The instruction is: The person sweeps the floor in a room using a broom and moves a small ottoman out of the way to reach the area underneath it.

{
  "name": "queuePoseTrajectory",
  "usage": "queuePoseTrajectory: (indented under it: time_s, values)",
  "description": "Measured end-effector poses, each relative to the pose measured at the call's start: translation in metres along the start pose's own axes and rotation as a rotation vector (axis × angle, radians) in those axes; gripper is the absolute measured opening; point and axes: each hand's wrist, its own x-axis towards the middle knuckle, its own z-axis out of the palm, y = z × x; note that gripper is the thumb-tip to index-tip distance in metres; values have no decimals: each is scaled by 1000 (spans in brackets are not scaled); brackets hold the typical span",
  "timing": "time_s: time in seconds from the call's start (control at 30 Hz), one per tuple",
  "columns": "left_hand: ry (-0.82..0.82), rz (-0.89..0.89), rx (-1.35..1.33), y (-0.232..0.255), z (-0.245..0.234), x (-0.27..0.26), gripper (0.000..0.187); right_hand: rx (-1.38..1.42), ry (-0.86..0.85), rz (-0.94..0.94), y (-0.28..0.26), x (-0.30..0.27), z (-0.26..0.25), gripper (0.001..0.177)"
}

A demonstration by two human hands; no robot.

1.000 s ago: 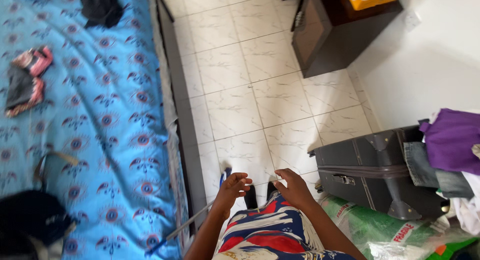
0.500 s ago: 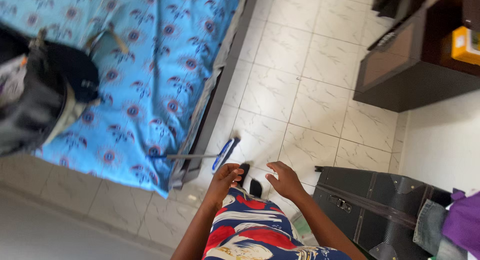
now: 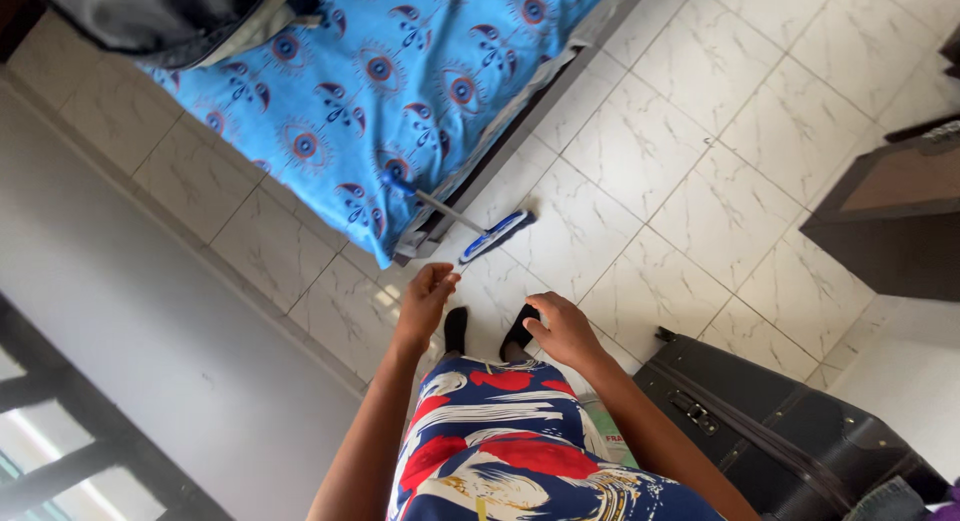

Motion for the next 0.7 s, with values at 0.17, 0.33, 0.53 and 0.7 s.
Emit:
queuePoseTrajectory:
  time_s: [0.17,0.33,0.53,0.7]
  values:
    - [116,85,129,-5,-29,36,44,-75,-60,-22,-14,20,31,37]
    - [296,478,545,14,-52,87,83,-126,-76,16,-25,37,64,40]
    - [238,682,714,23,-68,139,94,-63,-39,30,-30,45,107,40]
    - [109,454,631,5,-44,128,47,577,27,369,-20,56,135,40]
